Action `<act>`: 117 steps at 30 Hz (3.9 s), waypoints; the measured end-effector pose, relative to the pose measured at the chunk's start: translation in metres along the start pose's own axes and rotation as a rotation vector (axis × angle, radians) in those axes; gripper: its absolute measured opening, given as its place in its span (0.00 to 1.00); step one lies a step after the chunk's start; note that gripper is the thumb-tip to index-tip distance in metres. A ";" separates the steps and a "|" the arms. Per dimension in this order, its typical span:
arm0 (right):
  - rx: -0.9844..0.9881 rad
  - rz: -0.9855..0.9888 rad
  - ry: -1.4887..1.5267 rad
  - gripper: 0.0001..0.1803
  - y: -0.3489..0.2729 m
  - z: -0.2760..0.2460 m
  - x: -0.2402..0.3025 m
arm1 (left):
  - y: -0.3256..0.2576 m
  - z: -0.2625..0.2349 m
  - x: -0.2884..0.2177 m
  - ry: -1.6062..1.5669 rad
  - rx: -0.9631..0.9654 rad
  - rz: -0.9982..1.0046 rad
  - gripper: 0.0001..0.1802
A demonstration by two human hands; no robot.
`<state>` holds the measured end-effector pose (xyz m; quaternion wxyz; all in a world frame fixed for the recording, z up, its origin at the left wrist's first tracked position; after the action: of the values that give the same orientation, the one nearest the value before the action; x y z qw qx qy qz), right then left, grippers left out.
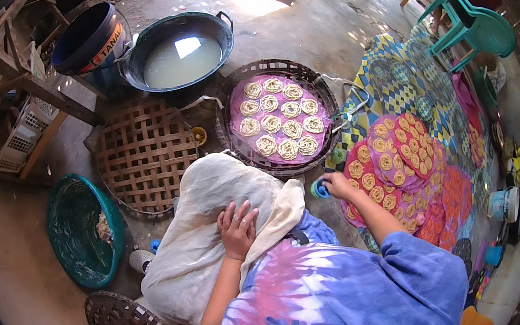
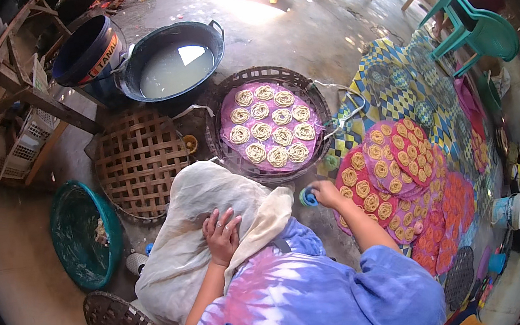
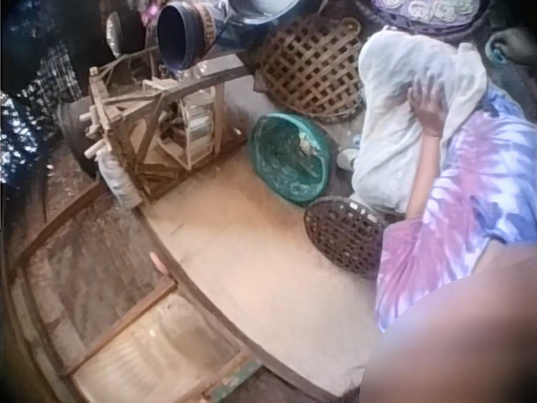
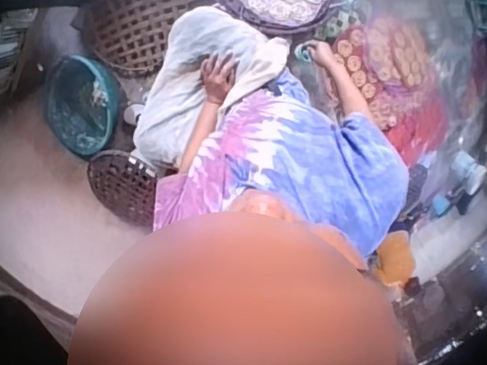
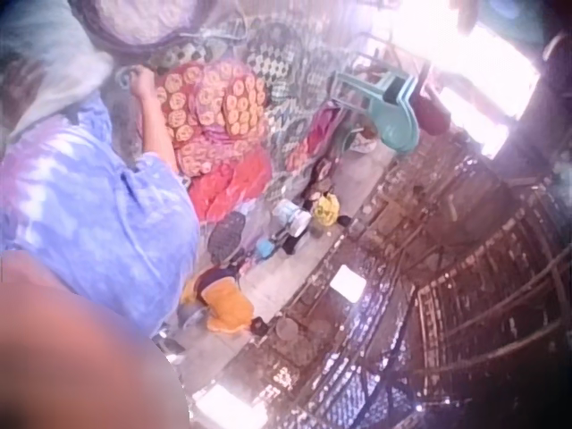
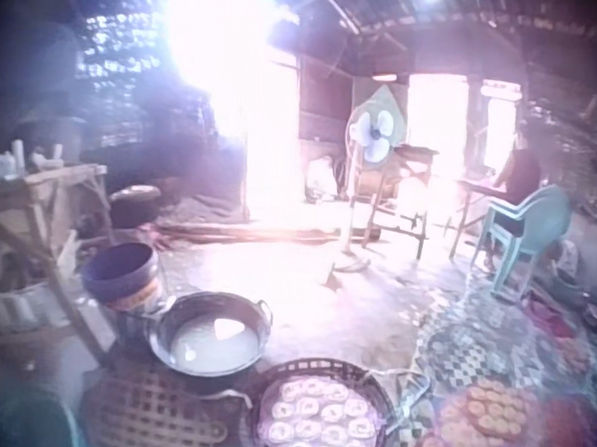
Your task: The person sits on the floor and uses a handheld extruder to press dough into spiral noodles onto a pink mat. They repeatedly load dough, extrude spirals, and arrange them on the mat, then cover the mat with a woven tray and move it aside.
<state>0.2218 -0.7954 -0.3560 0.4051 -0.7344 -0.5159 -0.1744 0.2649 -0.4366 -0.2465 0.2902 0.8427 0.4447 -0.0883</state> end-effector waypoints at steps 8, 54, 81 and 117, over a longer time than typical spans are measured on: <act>-0.267 -0.282 0.078 0.10 0.140 -0.006 0.168 | 0.000 0.000 0.005 -0.035 -0.035 0.011 0.15; -1.135 0.442 0.370 0.10 0.214 -0.165 -0.065 | -0.007 0.030 0.025 -0.053 0.006 -0.041 0.14; -1.011 0.061 0.075 0.09 0.213 -0.116 0.080 | 0.001 0.018 0.025 -0.118 -0.004 -0.068 0.19; -0.965 -0.683 -0.163 0.33 0.157 -0.033 0.480 | -0.087 -0.035 0.056 -0.009 0.037 -0.401 0.13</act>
<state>0.5635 -0.5472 -0.0772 -0.0943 -0.6392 -0.6146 -0.4525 0.2240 -0.3393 -0.2763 0.2534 0.7419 0.6008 -0.1561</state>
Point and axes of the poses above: each hand's wrist, its own y-axis towards the middle knuckle, its own z-axis out of the palm, x = y × z, the point moved 7 cm from there along y, towards the middle knuckle, and after that the axes turned 5 degrees about y, right-handed, at the moved point
